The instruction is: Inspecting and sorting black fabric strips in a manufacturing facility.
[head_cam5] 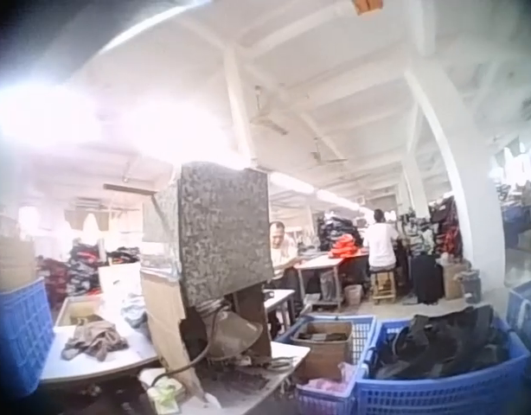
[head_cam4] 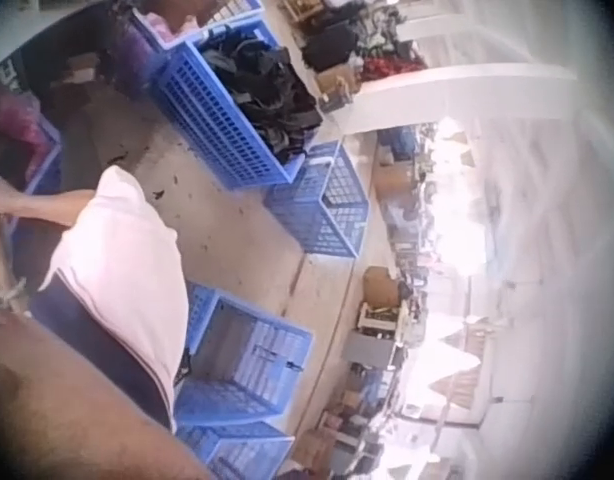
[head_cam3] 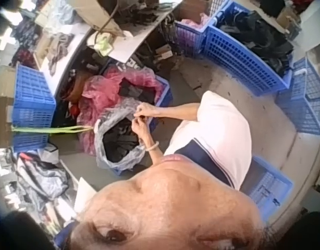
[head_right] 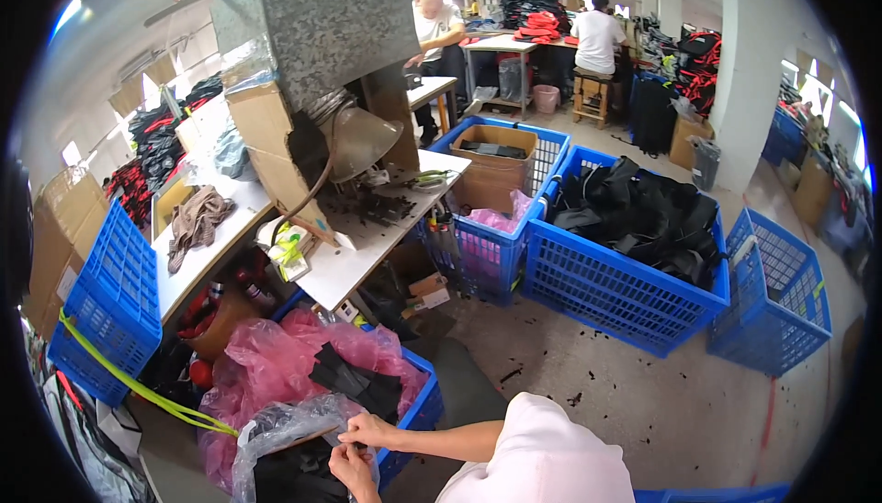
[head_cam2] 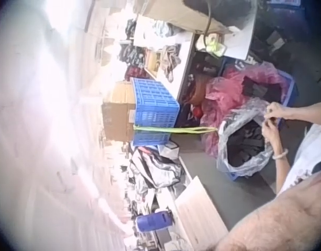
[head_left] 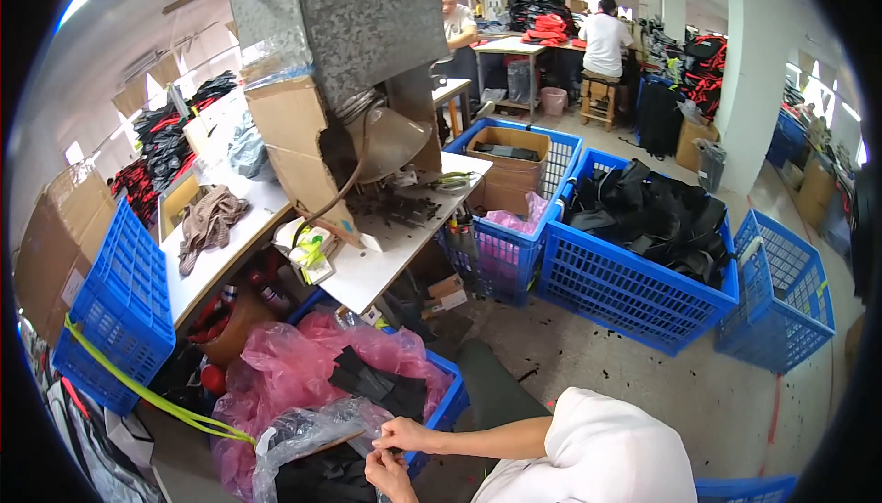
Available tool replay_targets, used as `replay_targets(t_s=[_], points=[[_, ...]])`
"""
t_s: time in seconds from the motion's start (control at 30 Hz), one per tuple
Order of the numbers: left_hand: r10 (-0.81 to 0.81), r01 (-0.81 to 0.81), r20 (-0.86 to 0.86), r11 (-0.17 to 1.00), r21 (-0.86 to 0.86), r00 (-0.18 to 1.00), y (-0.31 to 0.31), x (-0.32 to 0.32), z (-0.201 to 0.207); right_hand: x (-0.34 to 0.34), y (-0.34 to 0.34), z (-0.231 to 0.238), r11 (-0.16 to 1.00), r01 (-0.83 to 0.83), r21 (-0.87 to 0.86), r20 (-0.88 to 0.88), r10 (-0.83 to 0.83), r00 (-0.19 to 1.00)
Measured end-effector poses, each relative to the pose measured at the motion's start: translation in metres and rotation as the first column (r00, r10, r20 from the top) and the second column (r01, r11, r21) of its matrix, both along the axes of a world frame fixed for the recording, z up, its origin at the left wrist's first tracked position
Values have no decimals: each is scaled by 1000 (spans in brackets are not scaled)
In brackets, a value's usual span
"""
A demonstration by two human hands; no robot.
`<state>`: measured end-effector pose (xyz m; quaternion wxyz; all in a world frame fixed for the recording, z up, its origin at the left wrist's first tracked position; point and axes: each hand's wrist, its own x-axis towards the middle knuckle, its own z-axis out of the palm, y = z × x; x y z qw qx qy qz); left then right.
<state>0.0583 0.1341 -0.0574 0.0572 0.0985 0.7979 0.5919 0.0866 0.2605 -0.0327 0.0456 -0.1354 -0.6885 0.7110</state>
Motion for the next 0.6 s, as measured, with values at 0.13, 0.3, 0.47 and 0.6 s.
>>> replay_targets(t_s=[0.13, 0.3, 0.47, 0.6], points=[[193, -192, 5, 971, 143, 981, 1, 2, -18, 12, 2, 14, 957, -59, 282, -229, 128, 965], [342, -359, -212, 932, -42, 915, 12, 31, 26, 18, -16, 15, 912, 83, 402, -254, 23, 967], [299, -271, -72, 927, 260, 952, 19, 37, 23, 21, -30, 25, 886, 311, 344, -305, -208, 929], [319, -296, 30, 837, 460, 947, 21, 35, 28, 25, -26, 39, 897, 270, 350, -310, -162, 937]])
